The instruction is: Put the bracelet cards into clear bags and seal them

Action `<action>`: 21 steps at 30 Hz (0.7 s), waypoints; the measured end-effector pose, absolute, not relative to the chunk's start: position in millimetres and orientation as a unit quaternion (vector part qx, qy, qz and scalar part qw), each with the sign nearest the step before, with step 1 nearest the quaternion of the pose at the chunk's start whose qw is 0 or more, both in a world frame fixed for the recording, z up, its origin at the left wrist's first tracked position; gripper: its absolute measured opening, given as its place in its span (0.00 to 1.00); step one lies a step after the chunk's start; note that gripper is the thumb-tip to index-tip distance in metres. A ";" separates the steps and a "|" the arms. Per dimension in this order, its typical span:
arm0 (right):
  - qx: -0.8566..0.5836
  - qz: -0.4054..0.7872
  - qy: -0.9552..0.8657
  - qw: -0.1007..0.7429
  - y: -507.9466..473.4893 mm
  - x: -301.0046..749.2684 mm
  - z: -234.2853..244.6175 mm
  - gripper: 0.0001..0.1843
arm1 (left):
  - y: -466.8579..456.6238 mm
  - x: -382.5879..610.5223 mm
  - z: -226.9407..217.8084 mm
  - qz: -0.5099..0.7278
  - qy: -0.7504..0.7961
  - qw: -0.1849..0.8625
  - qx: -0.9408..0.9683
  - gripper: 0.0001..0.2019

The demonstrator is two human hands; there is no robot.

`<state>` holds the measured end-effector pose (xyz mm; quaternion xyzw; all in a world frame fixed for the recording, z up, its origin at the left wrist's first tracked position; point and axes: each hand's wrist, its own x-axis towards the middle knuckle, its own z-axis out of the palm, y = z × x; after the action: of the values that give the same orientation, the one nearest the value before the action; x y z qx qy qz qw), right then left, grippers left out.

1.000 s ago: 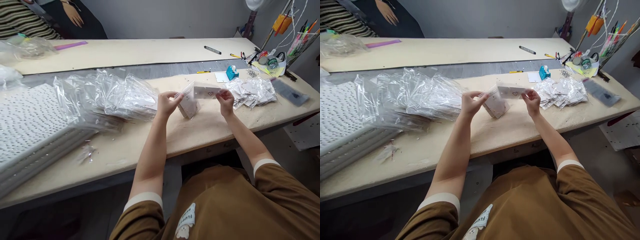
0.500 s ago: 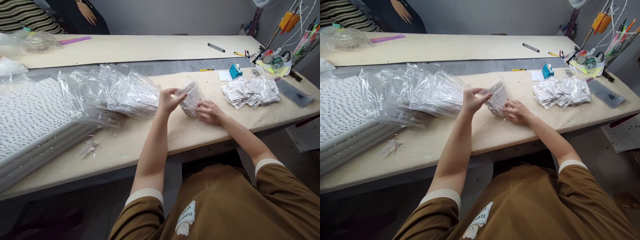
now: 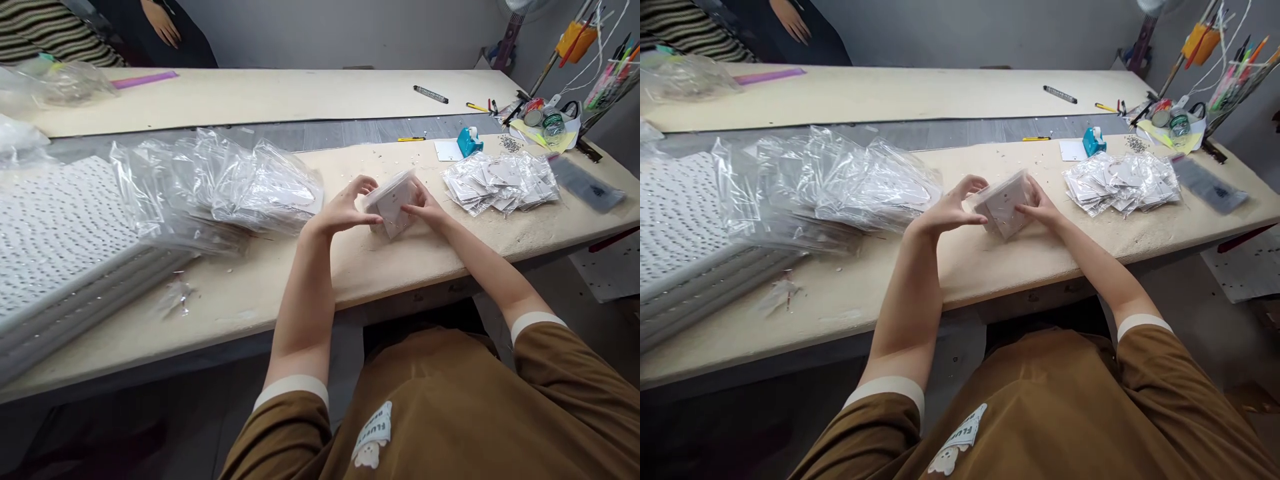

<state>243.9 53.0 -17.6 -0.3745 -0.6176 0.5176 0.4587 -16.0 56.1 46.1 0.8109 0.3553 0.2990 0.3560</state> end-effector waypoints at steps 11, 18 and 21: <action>-0.386 0.498 -0.618 0.469 52.0 245.0 -22.2 0.61 | 59.3 -7.3 33.5 0.280 0.314 0.355 0.835 0.33; -0.367 0.452 -0.652 0.486 45.4 248.7 -12.4 0.57 | 57.8 -16.6 37.4 0.305 0.339 0.348 0.819 0.41; -0.355 0.467 -0.637 0.501 43.2 248.0 -10.1 0.56 | 55.4 -19.9 45.3 0.334 0.362 0.315 0.811 0.34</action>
<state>248.0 43.2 -10.1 -0.3549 -0.6365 0.4669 0.5009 -19.9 55.4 45.3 0.8112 0.3618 0.3345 0.3150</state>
